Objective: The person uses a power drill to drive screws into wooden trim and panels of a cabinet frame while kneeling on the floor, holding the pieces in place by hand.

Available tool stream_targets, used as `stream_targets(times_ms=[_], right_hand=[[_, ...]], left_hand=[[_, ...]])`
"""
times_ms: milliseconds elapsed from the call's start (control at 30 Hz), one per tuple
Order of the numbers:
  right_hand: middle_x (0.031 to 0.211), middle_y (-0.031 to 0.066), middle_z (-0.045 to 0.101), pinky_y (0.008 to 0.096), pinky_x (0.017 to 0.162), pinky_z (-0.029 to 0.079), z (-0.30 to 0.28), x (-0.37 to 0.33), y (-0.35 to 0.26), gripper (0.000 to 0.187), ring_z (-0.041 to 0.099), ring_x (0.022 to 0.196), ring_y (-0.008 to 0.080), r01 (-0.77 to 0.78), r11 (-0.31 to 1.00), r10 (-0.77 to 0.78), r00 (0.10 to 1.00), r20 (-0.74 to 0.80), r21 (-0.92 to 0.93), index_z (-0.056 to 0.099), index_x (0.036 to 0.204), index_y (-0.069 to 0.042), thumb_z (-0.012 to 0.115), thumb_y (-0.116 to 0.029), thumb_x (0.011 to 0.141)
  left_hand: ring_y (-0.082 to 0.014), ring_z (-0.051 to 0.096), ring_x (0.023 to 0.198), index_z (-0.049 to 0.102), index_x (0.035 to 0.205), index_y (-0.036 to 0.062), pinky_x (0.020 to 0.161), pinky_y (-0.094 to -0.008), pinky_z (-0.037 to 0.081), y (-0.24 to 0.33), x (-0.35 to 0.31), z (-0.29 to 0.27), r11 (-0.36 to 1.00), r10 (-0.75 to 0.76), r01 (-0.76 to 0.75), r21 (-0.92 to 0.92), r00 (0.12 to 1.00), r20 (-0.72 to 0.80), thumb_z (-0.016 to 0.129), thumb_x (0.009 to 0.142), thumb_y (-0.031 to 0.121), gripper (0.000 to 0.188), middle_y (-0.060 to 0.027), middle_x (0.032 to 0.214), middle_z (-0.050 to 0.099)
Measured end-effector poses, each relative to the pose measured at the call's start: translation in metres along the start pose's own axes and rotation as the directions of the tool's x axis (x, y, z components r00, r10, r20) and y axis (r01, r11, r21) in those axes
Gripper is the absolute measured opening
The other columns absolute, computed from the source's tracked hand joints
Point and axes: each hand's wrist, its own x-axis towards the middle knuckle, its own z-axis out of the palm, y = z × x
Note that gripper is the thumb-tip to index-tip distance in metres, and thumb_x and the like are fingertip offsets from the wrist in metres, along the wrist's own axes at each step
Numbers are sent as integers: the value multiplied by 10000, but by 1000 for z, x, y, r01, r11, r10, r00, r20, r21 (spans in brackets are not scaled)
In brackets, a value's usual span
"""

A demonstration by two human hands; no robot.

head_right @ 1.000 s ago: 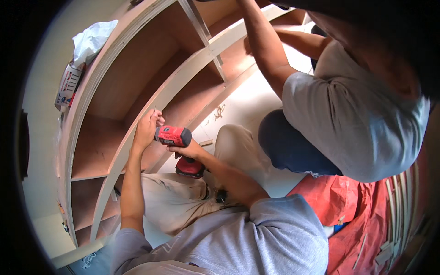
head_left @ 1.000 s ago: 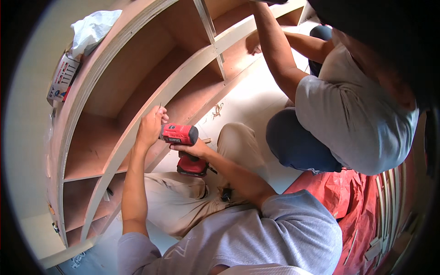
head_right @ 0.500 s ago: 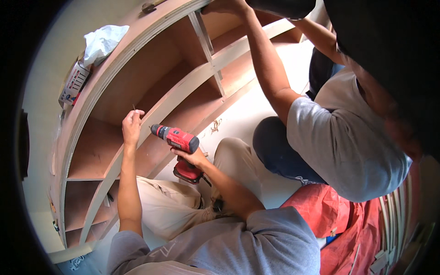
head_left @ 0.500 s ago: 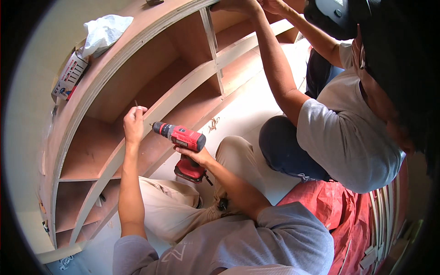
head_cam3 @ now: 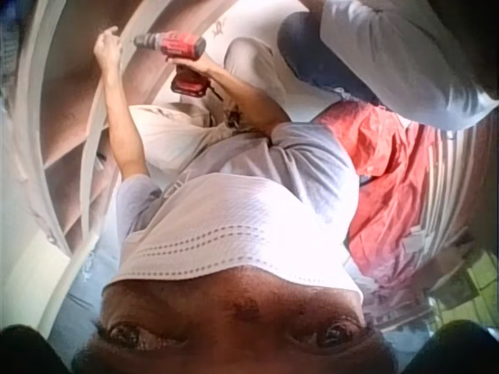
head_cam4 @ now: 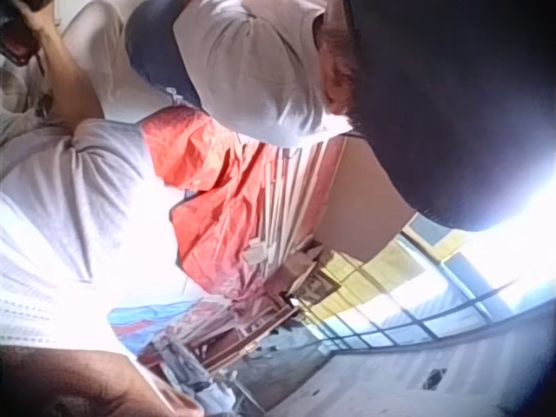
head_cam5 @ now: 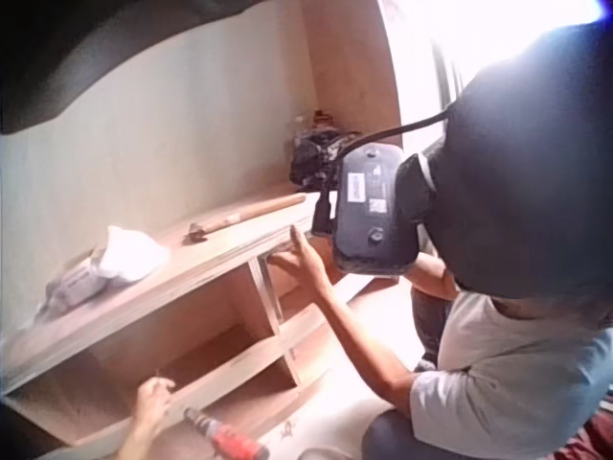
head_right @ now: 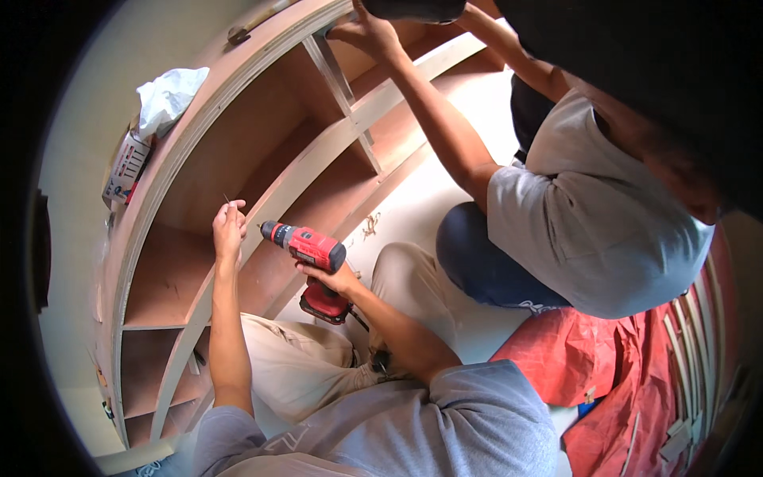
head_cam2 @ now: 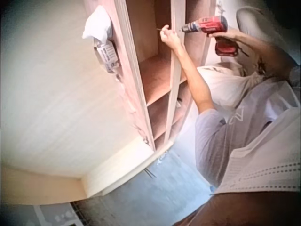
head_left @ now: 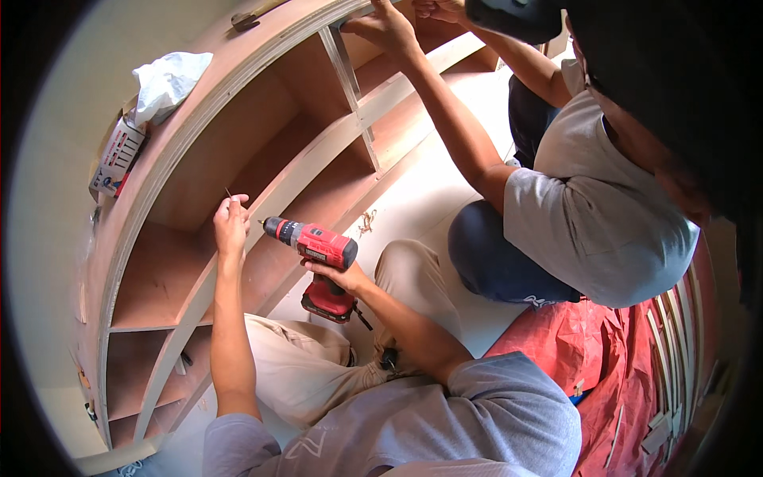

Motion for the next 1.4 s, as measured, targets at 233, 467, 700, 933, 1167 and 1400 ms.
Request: stream_targets(times_ms=[233,467,700,933,1167,1400], right_hand=[[844,-2,629,252,584,504,-7,7,-2,293,575,638,89,34,999,-34,999,-12,25,610,1033,-73,717,-128,765],[803,-7,616,251,574,493,-3,13,2,262,569,602,92,-5,1000,5,1000,-1,26,610,993,-71,716,-150,767],[825,-2,623,253,605,487,-4,14,12,261,578,659,89,-8,999,8,1000,-3,-35,608,1001,-69,708,-155,776],[860,42,626,266,608,475,13,9,7,226,570,644,115,95,995,-96,995,26,19,594,983,-37,674,-130,793],[916,43,620,247,614,484,16,14,16,271,566,688,102,96,994,-98,994,50,44,566,1061,-47,654,-76,806],[938,49,620,246,620,485,16,14,20,307,566,702,101,67,998,-67,995,71,-5,553,1094,-46,655,-76,806]], left_hand=[[-1,289,432,529,957,20,381,-169,204,6,3,9,1000,0,0,-5,999,32,388,967,288,303,65,559,361],[-3,292,429,507,1025,4,382,-170,208,3,1,0,998,-42,44,-39,998,35,410,961,300,317,65,559,349],[-12,303,439,527,1027,4,390,-169,228,-2,1,-7,993,-66,69,-97,997,31,426,957,285,307,64,573,355],[-20,322,487,542,1056,1,397,-170,258,-23,1,-11,888,-224,246,-389,969,100,433,956,272,309,61,614,351],[-12,308,446,557,1054,38,388,-165,251,-30,2,-18,802,-319,394,-449,918,235,448,948,284,289,86,574,334],[-5,294,432,579,1047,75,387,-167,253,-36,-2,-19,762,-304,398,-511,916,261,469,935,315,287,93,565,329]])
